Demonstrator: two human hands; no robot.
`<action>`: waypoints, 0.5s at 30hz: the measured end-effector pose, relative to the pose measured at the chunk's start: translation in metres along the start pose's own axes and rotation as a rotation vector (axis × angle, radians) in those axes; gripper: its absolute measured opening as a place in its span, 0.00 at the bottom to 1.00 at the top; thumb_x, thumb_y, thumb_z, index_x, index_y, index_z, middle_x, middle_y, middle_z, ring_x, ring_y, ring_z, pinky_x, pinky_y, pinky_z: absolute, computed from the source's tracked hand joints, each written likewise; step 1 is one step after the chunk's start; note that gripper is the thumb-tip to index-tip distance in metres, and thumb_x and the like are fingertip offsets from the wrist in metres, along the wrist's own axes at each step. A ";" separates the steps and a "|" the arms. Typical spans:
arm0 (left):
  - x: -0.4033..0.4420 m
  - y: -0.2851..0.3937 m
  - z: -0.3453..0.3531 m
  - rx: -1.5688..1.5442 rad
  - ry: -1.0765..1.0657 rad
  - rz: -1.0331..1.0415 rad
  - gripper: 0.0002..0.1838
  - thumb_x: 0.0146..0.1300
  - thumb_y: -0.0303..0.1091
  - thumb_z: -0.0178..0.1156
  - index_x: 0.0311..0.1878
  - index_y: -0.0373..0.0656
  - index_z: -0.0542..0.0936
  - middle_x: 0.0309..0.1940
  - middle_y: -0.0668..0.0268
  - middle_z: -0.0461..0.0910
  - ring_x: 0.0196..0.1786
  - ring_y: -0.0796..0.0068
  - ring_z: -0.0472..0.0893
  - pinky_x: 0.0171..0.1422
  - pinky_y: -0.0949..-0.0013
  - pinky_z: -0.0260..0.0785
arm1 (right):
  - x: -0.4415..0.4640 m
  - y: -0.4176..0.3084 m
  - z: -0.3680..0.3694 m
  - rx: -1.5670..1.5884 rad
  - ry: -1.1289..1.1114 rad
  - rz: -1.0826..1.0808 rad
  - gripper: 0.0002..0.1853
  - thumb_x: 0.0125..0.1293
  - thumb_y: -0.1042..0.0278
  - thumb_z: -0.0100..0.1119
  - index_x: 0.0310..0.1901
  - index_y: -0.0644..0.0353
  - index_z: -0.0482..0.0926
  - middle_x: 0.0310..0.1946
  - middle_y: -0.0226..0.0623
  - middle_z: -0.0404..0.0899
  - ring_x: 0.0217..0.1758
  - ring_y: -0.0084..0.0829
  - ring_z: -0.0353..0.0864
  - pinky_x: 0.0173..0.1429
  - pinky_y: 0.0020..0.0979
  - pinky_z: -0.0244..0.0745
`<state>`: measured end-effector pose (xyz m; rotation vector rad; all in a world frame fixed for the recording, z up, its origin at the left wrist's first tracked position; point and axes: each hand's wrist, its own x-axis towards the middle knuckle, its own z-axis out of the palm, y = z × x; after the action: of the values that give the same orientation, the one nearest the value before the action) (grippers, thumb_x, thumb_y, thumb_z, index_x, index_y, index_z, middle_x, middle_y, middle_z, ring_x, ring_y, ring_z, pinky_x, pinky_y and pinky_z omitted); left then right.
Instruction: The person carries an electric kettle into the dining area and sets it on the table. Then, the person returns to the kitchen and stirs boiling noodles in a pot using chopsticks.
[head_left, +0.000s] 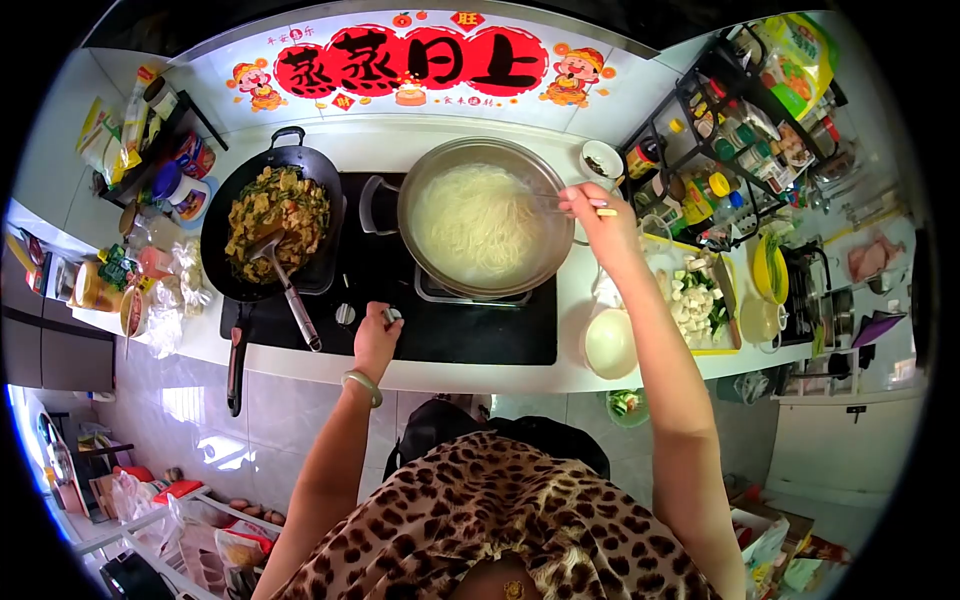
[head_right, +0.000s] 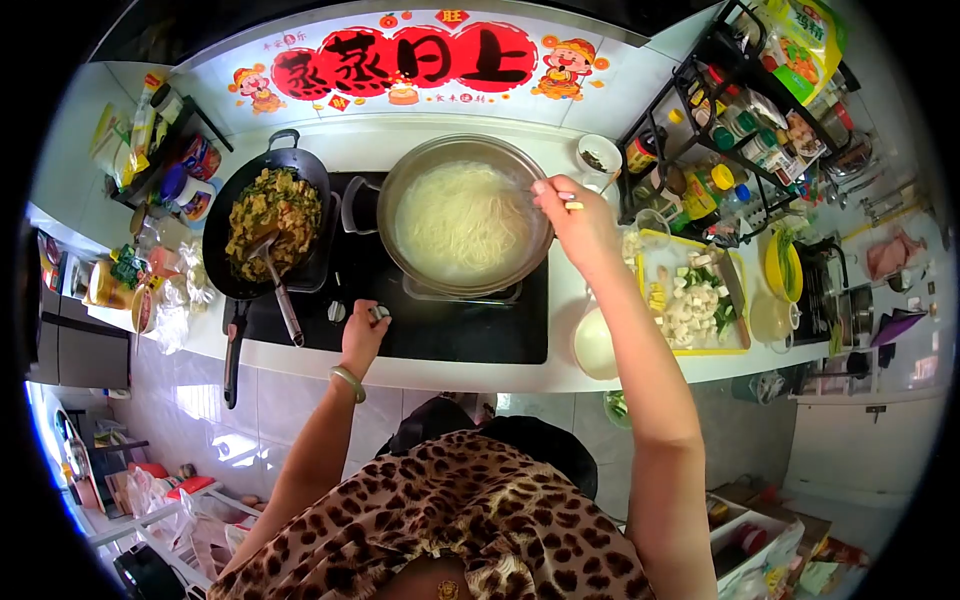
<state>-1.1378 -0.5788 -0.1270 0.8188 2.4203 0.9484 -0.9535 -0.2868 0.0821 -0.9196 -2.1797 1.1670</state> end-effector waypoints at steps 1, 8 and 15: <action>0.001 -0.002 0.002 -0.008 0.005 0.009 0.20 0.58 0.34 0.64 0.50 0.38 0.69 0.27 0.55 0.79 0.33 0.52 0.80 0.36 0.57 0.71 | 0.003 0.005 0.008 0.039 -0.024 0.037 0.16 0.71 0.59 0.53 0.41 0.67 0.80 0.34 0.38 0.84 0.38 0.26 0.83 0.43 0.26 0.77; 0.000 -0.003 0.001 -0.013 -0.002 0.032 0.20 0.58 0.34 0.64 0.50 0.38 0.69 0.26 0.55 0.79 0.31 0.53 0.80 0.35 0.57 0.70 | 0.002 0.017 0.048 0.468 -0.129 0.282 0.22 0.71 0.50 0.49 0.40 0.67 0.79 0.32 0.43 0.84 0.31 0.28 0.85 0.38 0.23 0.78; 0.001 -0.001 0.001 -0.013 0.011 0.020 0.20 0.57 0.33 0.65 0.49 0.38 0.70 0.24 0.57 0.77 0.29 0.57 0.78 0.34 0.59 0.69 | 0.004 0.024 0.034 0.490 -0.030 0.216 0.20 0.72 0.50 0.48 0.45 0.60 0.79 0.37 0.38 0.85 0.38 0.24 0.83 0.42 0.23 0.75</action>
<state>-1.1383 -0.5780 -0.1283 0.8371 2.4166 0.9778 -0.9718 -0.2924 0.0448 -0.9302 -1.7177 1.7252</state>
